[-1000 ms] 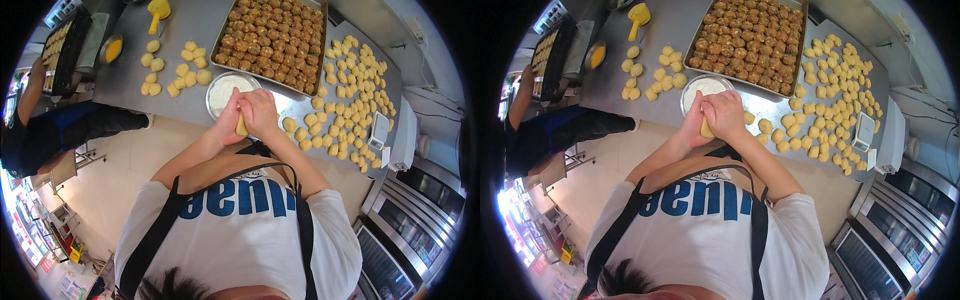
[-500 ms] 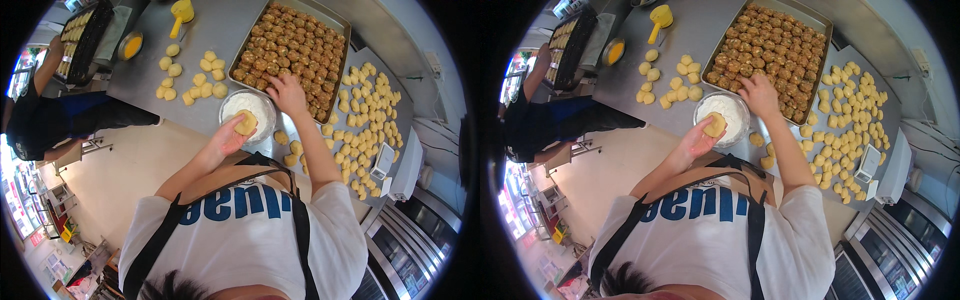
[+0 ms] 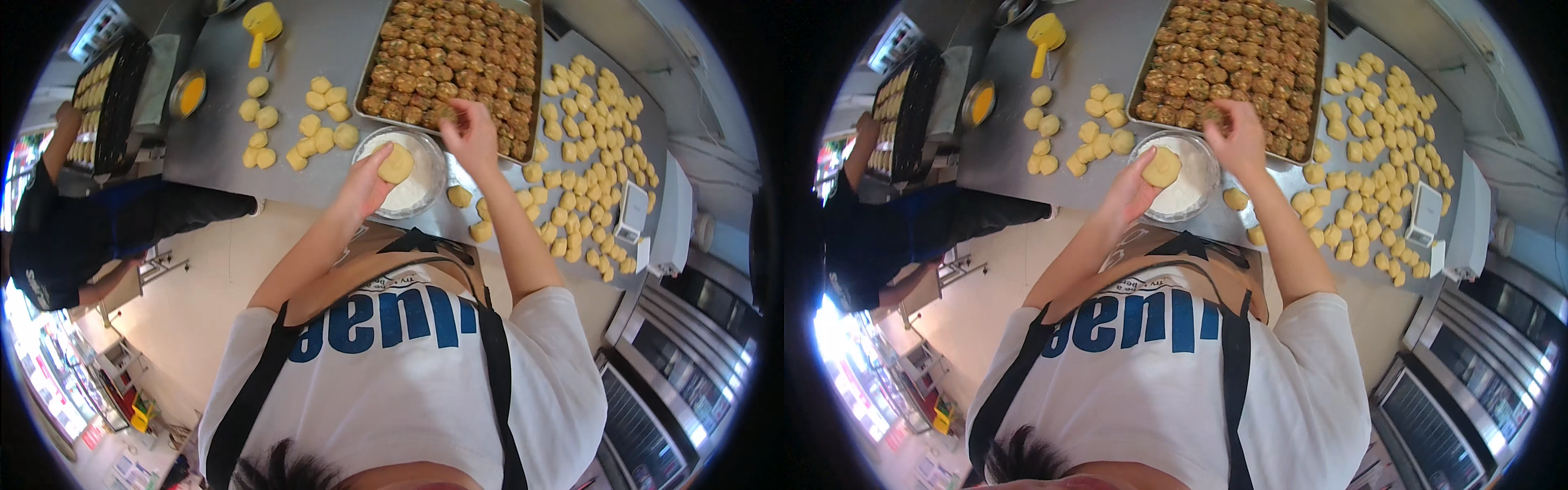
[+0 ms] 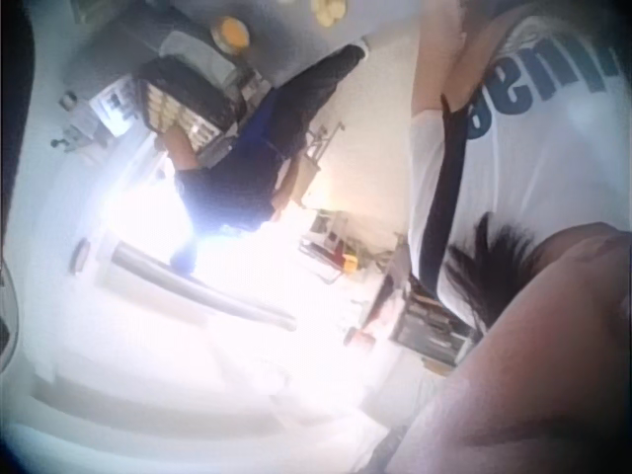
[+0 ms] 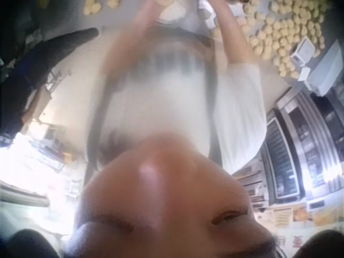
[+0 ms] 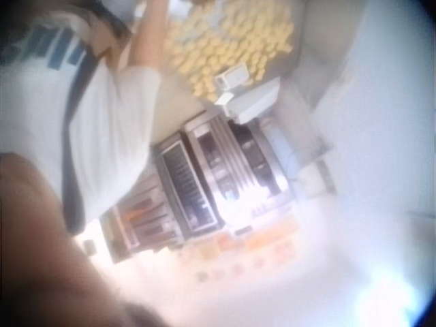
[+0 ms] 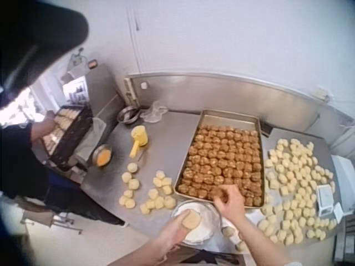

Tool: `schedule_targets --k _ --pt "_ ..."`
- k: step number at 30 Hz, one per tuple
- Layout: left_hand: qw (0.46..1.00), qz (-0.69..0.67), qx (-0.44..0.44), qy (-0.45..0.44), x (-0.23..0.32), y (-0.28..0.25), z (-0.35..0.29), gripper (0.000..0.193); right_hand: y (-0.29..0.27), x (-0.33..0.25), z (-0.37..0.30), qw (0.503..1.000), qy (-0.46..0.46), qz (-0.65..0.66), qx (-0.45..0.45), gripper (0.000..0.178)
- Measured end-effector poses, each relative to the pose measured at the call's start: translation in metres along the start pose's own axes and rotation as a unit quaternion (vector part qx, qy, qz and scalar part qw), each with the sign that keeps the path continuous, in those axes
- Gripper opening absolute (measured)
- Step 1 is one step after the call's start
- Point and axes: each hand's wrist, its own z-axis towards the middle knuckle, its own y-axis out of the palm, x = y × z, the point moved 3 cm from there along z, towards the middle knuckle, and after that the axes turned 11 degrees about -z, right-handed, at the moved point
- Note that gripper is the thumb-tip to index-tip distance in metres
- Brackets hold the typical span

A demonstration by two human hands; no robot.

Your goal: The person picks up a dough ball, flattens it into a disc by hand, places a round filling from a tray onto the dough, and rolls the dough around it into a ball.

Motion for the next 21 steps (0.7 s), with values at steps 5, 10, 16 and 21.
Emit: schedule_targets --k 5,10,16,21 --pt "0.971 0.124 -0.147 -0.141 -0.009 0.025 0.002 0.039 -0.031 -0.058 -0.048 0.994 -0.079 -0.040 -0.065 0.055" --pt "0.946 0.128 -0.183 -0.235 -0.021 0.067 -0.015 0.037 -0.027 -0.026 -0.072 0.970 0.059 0.204 -0.119 0.061" --pt "0.968 0.085 -0.191 -0.141 -0.040 0.095 -0.017 0.036 -0.055 -0.041 -0.068 0.967 0.087 0.236 0.039 0.052" --pt "0.980 -0.003 -0.174 -0.100 -0.054 0.103 -0.027 0.031 -0.063 -0.035 -0.034 0.989 -0.078 0.125 0.020 0.044"
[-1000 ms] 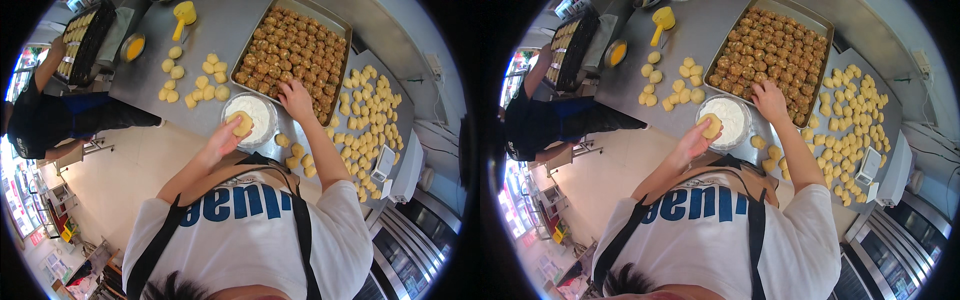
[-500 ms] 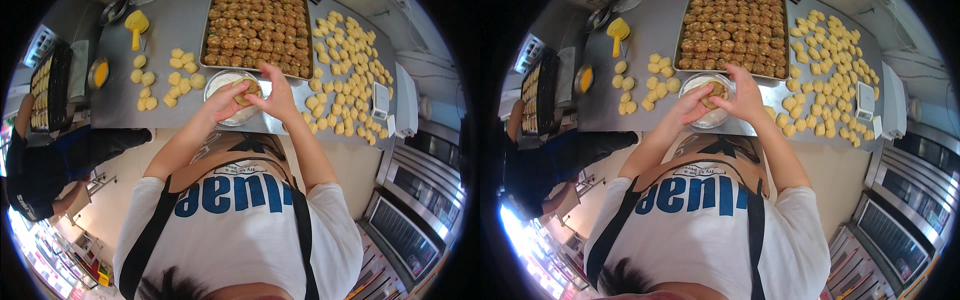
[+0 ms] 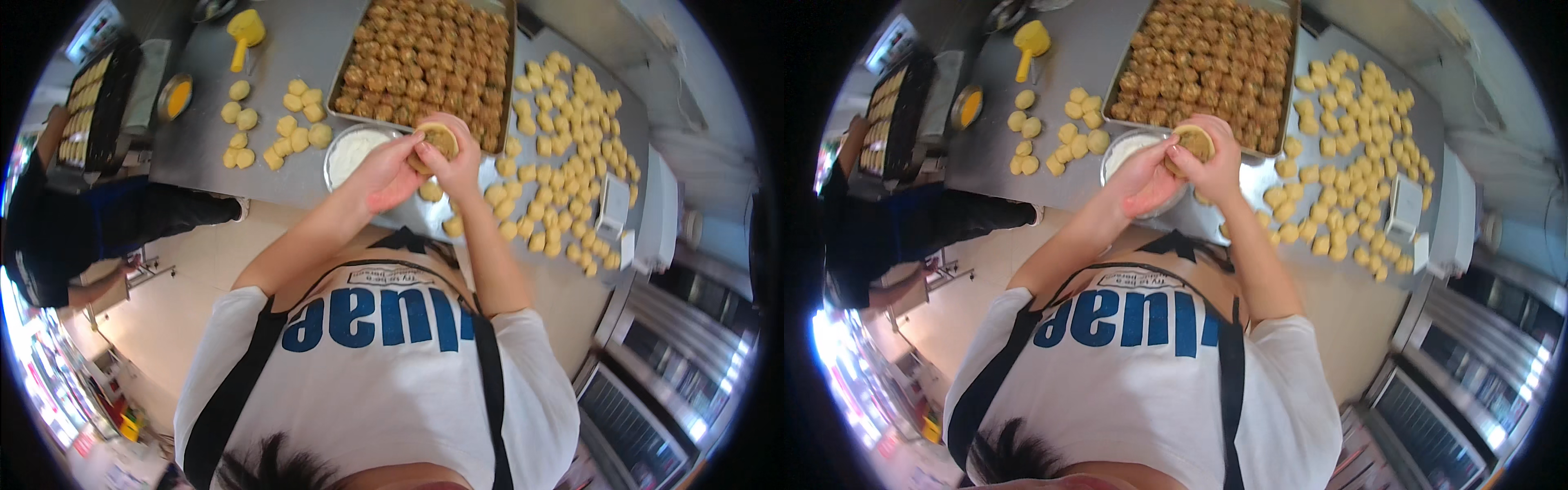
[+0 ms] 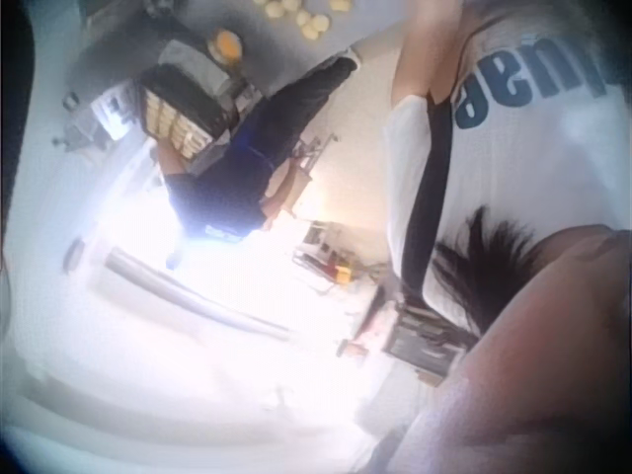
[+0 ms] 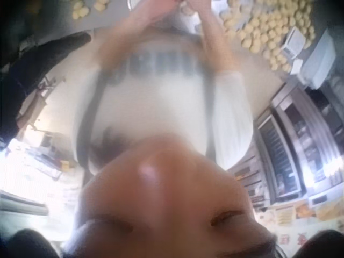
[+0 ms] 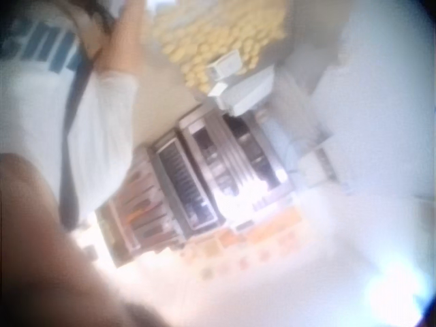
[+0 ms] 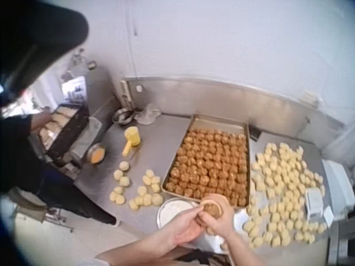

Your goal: The person picks up a dough ball, flattens it into a disc by hand, places a round filling from a tray onto the dough, and rolls the dough around it into a ball.

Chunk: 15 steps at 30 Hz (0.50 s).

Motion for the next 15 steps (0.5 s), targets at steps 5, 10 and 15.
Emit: schedule_targets --k 5,10,15 --pt "0.992 0.007 0.035 0.123 0.002 -0.001 -0.011 0.037 0.011 -0.022 0.002 0.996 0.010 0.088 0.005 0.042" --pt "0.978 0.052 0.074 0.187 -0.009 0.024 -0.025 0.037 0.013 -0.013 0.022 0.988 -0.109 0.070 -0.083 0.028" --pt "0.983 0.046 -0.027 0.174 0.017 0.022 -0.023 0.033 0.018 -0.051 0.029 0.995 -0.075 0.040 0.050 0.036"
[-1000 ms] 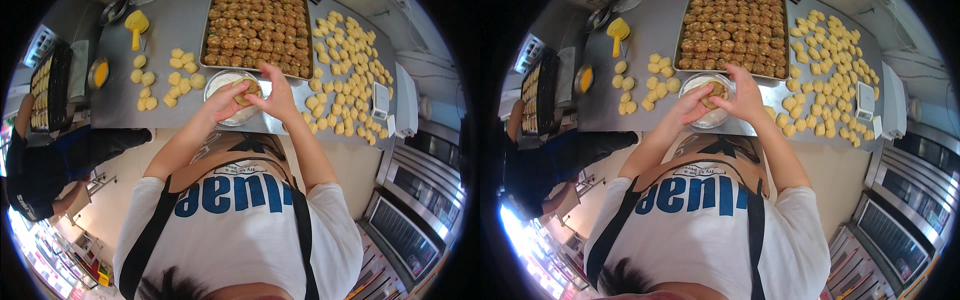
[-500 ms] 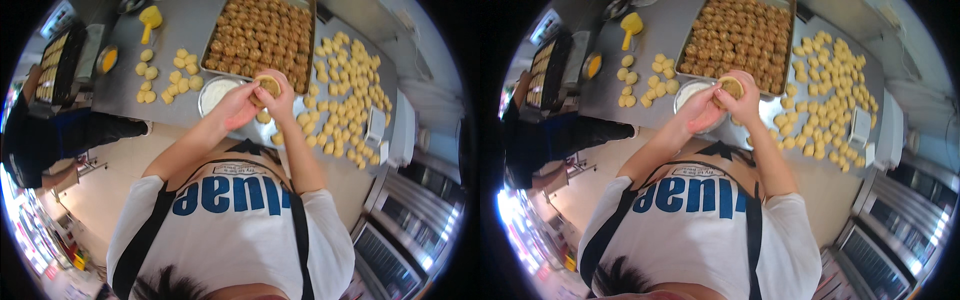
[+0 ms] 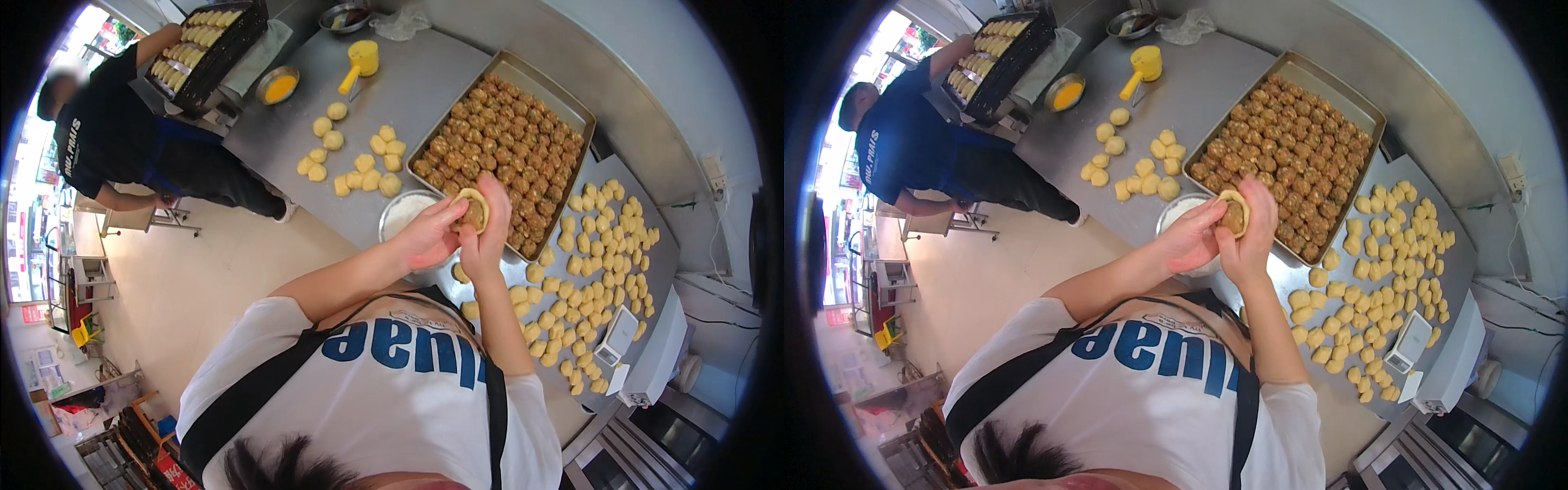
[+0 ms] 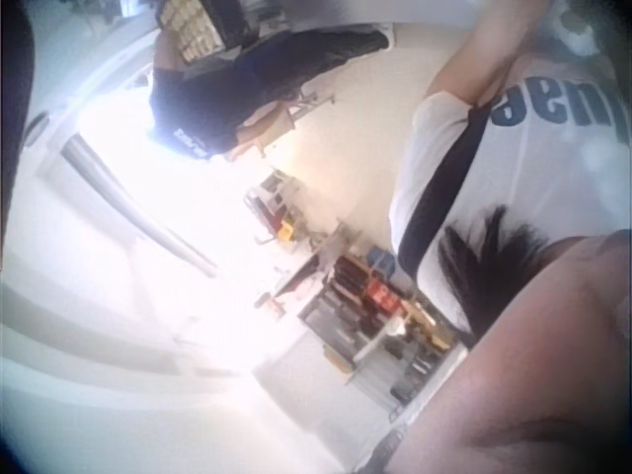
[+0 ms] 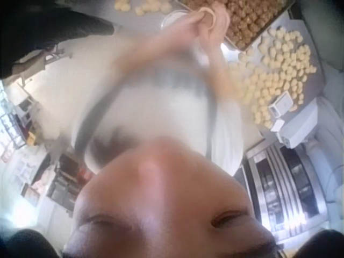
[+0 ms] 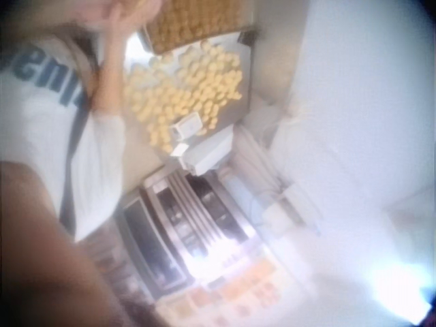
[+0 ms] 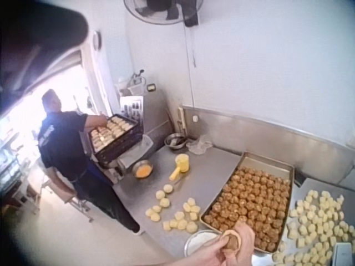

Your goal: The person picks up a dough ball, flattens it into a disc by hand, places a round filling from a tray onto the dough, and rolls the dough around it into a ball.

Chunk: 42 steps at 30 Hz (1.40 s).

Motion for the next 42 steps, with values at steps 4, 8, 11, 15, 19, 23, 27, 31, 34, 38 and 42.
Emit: schedule_targets --k 4,8,11,15,19,23,27,31,34,38,42 --pt "0.994 0.107 0.014 -0.016 0.011 0.006 -0.013 0.032 0.004 0.008 -0.008 0.990 0.099 0.010 -0.101 0.035" --pt "0.998 0.041 -0.045 -0.012 0.029 0.011 -0.011 0.033 0.031 0.022 -0.022 0.987 0.109 0.121 0.010 0.034" --pt "0.996 0.069 -0.059 -0.002 0.038 -0.017 -0.004 0.039 0.054 -0.021 -0.014 0.994 0.088 0.018 0.056 0.037" --pt "0.995 0.089 -0.026 -0.024 0.042 -0.022 -0.022 0.044 0.045 -0.010 -0.013 0.991 0.101 -0.043 -0.075 0.032" --pt "0.996 0.061 -0.058 0.018 0.047 -0.019 -0.024 0.044 0.061 -0.029 -0.005 0.996 0.089 0.002 -0.017 0.032" --pt "0.979 0.164 -0.032 0.118 0.057 -0.014 -0.031 0.040 0.079 -0.040 -0.001 0.980 0.138 0.125 0.070 0.031" --pt "0.979 0.180 -0.010 0.095 0.073 -0.028 -0.041 0.037 0.073 -0.046 0.004 0.972 0.117 0.183 -0.090 0.031" --pt "0.966 0.225 -0.042 0.116 0.064 -0.030 -0.046 0.038 0.079 -0.055 0.004 0.999 -0.033 0.021 -0.021 0.020" --pt "0.993 -0.001 -0.067 0.100 0.064 -0.012 -0.049 0.045 0.076 -0.048 0.005 0.989 0.078 0.116 0.039 0.021" --pt "0.969 0.195 -0.016 0.153 0.066 -0.036 -0.041 0.048 0.074 -0.076 0.007 0.999 -0.001 0.054 -0.001 0.028" --pt "0.975 0.212 -0.011 0.064 0.056 -0.025 -0.048 0.052 0.061 -0.064 0.002 0.997 -0.067 -0.040 -0.027 0.025"
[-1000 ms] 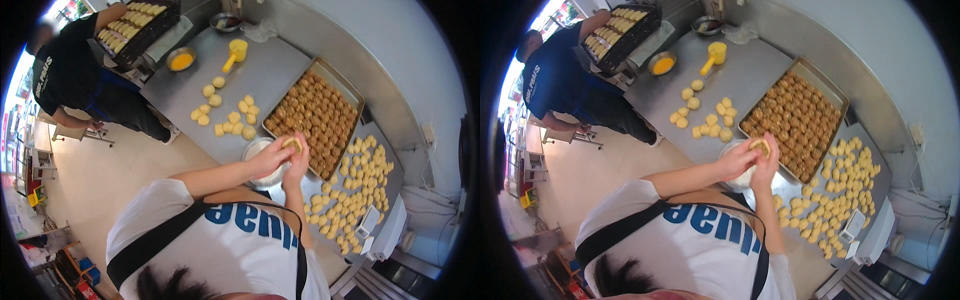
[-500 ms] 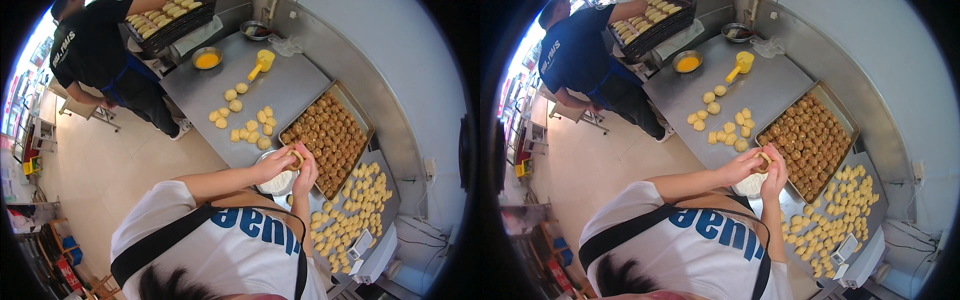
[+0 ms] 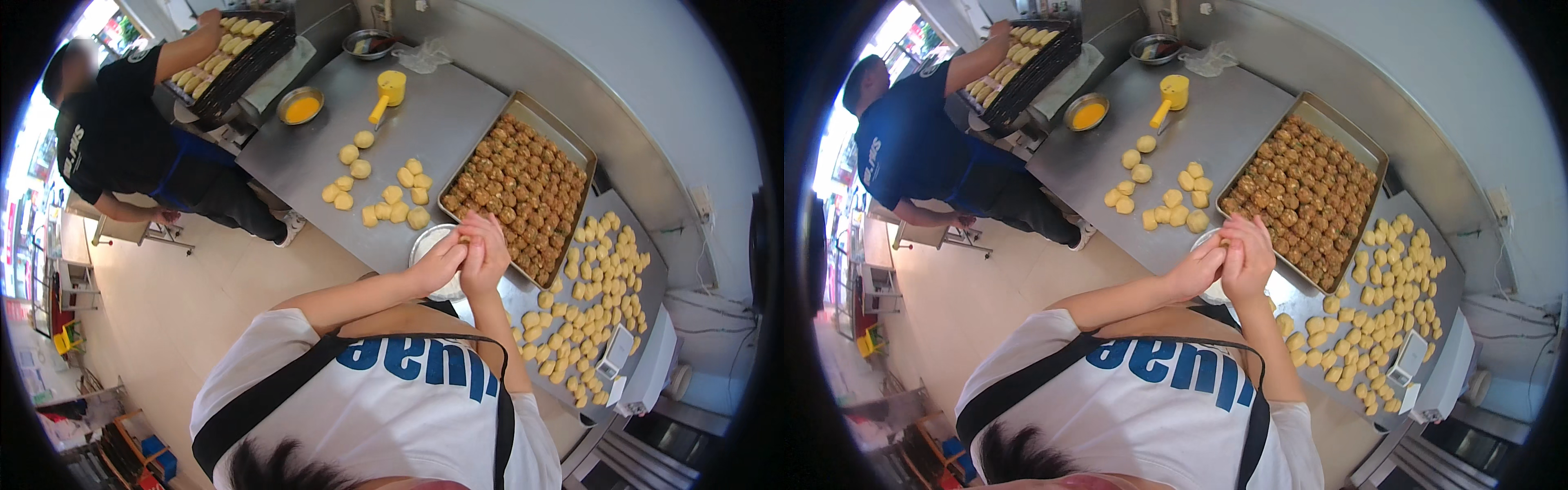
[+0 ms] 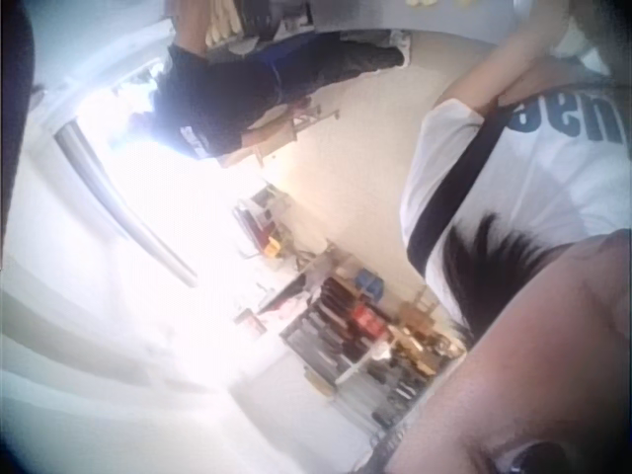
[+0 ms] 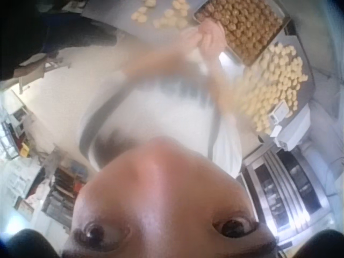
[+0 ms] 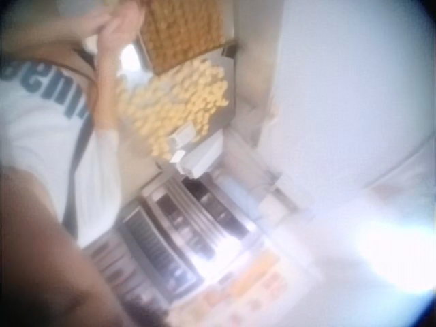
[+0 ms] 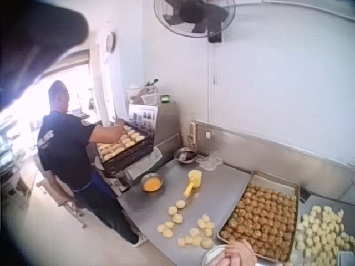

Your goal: The person picks up a dough ball, flattens it into a disc by hand, places a round filling from a tray onto the dough, and rolls the dough around it into a ball.

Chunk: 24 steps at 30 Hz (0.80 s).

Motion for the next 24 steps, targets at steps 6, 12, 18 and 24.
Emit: schedule_targets --k 6,12,18,24 --pt "0.997 -0.059 -0.044 0.026 -0.002 0.014 0.008 0.051 0.003 0.010 -0.012 0.983 0.102 0.090 0.121 0.022" --pt "0.994 0.076 -0.073 -0.008 -0.002 -0.009 0.006 0.047 -0.018 0.020 -0.014 0.999 -0.044 0.010 -0.020 0.033" --pt "0.923 -0.323 -0.007 -0.208 0.025 0.002 0.011 0.045 0.006 0.000 -0.016 0.998 -0.020 -0.037 -0.036 0.041" --pt "0.953 -0.224 0.145 -0.141 -0.011 -0.035 0.022 0.040 0.035 0.029 -0.042 0.984 -0.064 -0.124 -0.110 0.041"
